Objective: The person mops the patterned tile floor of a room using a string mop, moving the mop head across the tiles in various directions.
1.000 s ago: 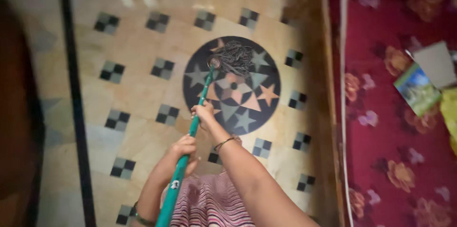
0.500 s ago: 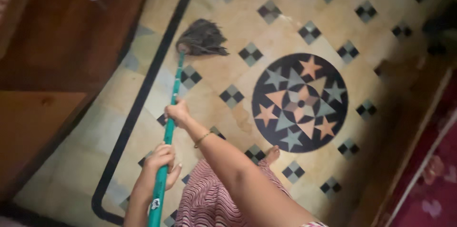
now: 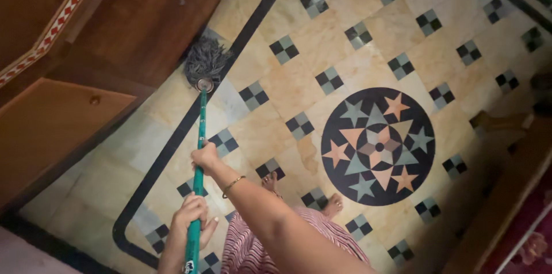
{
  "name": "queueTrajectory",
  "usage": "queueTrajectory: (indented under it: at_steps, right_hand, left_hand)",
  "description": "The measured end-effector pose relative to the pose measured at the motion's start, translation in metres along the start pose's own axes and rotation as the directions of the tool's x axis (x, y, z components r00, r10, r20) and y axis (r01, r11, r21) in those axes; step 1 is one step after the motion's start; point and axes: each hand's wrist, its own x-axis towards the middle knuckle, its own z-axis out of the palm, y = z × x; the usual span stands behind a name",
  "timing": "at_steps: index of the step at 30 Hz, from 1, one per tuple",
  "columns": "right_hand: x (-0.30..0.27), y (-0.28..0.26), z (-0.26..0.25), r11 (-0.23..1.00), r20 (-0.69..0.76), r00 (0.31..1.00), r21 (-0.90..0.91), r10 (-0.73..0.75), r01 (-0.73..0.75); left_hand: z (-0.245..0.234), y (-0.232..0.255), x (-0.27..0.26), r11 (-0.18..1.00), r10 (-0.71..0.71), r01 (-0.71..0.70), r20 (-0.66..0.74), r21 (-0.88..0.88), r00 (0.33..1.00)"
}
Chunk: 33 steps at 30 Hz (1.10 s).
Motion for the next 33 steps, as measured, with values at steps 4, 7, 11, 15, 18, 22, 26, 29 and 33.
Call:
queueTrajectory:
  at_steps: [4, 7, 11, 15, 18, 22, 26, 29, 33]
  right_hand:
    - [-0.009, -0.002, -0.034, 0.995, -0.070, 0.997, 0.096, -0.010, 0.017]
    - [-0.014, -0.004, -0.071, 0.983, -0.179, 0.984, 0.180, 0.003, 0.030]
    - [-0.010, 0.000, -0.130, 0.995, -0.337, 0.941, 0.071, -0.040, 0.068]
    - [-0.018, 0.009, -0.193, 0.935, -0.346, 0.938, 0.342, 0.032, 0.095]
    - [-0.025, 0.019, -0.240, 0.854, -0.326, 0.945, 0.501, 0.035, 0.141]
    - [-0.043, 0.036, -0.310, 0.811, -0.408, 0.912, 0.549, 0.048, 0.202]
    - [-0.076, 0.058, -0.388, 0.742, -0.487, 0.866, 0.620, 0.111, 0.254]
    - [-0.100, 0.084, -0.448, 0.712, -0.543, 0.810, 0.658, 0.222, 0.246]
    - [-0.117, 0.134, -0.530, 0.557, -0.583, 0.794, 0.723, 0.173, 0.409]
  left_hand:
    - [0.018, 0.006, 0.000, 0.996, -0.033, 0.040, 0.080, -0.082, 0.996]
    - [0.038, 0.018, 0.008, 0.994, 0.050, -0.041, 0.094, -0.103, 0.994]
    - [0.072, 0.037, 0.020, 0.992, 0.070, -0.047, 0.204, -0.119, 0.976]
    - [0.114, 0.059, 0.031, 0.982, 0.145, -0.099, 0.299, -0.164, 0.943]
    - [0.149, 0.077, 0.033, 0.982, 0.127, -0.060, 0.396, -0.177, 0.909]
    - [0.200, 0.102, 0.036, 0.975, 0.183, -0.088, 0.524, -0.202, 0.832]
    - [0.260, 0.129, 0.030, 0.953, 0.291, -0.160, 0.623, -0.258, 0.726]
    - [0.310, 0.147, 0.020, 0.934, 0.345, -0.179, 0.660, -0.308, 0.667]
    - [0.380, 0.170, 0.007, 0.892, 0.449, -0.222, 0.706, -0.395, 0.549]
